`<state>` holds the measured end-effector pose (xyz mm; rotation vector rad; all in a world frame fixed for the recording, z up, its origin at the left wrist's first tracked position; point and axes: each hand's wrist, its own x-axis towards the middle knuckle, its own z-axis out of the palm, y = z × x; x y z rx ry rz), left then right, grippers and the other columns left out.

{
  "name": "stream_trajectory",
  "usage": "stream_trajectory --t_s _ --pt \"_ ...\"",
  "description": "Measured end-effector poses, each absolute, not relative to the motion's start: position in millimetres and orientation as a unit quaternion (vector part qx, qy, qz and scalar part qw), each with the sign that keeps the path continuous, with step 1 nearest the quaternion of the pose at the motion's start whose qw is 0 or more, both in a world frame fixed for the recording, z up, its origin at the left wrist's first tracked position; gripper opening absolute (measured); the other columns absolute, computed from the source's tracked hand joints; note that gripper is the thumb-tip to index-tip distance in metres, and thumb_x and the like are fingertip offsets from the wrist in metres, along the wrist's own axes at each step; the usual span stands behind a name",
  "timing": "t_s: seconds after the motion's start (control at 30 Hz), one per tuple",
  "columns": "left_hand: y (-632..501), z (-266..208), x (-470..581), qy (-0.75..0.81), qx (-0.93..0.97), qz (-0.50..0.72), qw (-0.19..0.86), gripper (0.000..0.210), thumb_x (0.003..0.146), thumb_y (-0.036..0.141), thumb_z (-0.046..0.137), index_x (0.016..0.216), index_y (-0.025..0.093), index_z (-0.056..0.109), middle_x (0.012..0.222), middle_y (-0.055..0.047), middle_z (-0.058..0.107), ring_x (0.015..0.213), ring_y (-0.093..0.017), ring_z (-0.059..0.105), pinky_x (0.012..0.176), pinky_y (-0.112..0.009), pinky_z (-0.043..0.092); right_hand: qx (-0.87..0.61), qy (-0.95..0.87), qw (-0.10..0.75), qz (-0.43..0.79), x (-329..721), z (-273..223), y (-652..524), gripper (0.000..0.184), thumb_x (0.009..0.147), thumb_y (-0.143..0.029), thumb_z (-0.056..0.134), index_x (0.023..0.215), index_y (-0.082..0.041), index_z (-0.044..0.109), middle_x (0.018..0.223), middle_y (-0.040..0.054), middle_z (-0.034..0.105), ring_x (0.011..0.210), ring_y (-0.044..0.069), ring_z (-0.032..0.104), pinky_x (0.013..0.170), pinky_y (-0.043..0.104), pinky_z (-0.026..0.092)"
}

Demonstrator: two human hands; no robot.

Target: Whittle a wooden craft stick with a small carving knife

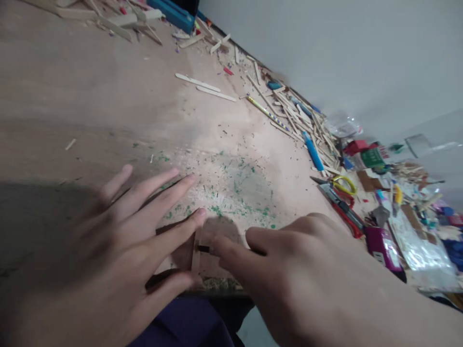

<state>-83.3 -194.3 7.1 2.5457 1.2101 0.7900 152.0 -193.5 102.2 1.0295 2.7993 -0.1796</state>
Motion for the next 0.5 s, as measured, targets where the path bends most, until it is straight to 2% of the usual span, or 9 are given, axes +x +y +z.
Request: stream_trajectory --t_s 0.1,0.23,0.4,0.5 --pt "-196.8 6.9 -82.6 0.419 0.861 0.260 0.127 0.038 0.105 0.035 0.057 0.134 0.026 0.079 0.160 -0.011 0.066 0.156 -0.039 0.055 0.129 -0.075 0.042 0.362 0.919 0.016 -0.157 167.8 90.7 -193.1 0.036 0.104 -0.007 0.052 0.130 -0.027 0.067 0.066 -0.0081 0.056 0.045 0.014 0.055 0.046 0.035 0.029" --pt "-201.9 2.7 -81.9 0.425 0.854 0.276 0.119 0.038 0.106 0.040 0.060 0.135 0.025 0.077 0.162 -0.012 0.064 0.158 -0.036 0.052 0.133 -0.072 0.036 0.361 0.896 -0.032 -0.258 183.5 71.7 -193.4 0.040 0.113 -0.015 0.054 0.150 -0.027 0.063 0.078 -0.0042 0.067 0.056 0.013 0.063 0.054 0.028 0.045" --pt "-201.4 -0.1 -84.1 0.421 0.857 0.273 0.120 0.036 0.105 0.044 0.065 0.137 0.031 0.071 0.164 -0.006 0.061 0.163 -0.026 0.045 0.141 -0.052 0.023 0.347 0.881 -0.103 -0.303 189.2 54.4 -189.1 0.035 0.115 -0.020 0.061 0.149 -0.025 0.066 0.110 0.0032 0.082 0.083 0.012 0.077 0.071 0.022 0.058" --pt "-199.8 1.5 -86.1 0.417 0.862 0.263 0.115 0.036 0.104 0.045 0.067 0.138 0.031 0.070 0.165 -0.005 0.061 0.162 -0.026 0.047 0.141 -0.049 0.022 0.335 0.878 -0.115 -0.322 190.2 50.6 -184.2 0.030 0.117 -0.021 0.054 0.144 -0.022 0.069 0.111 0.0051 0.083 0.088 0.014 0.080 0.072 0.024 0.060"
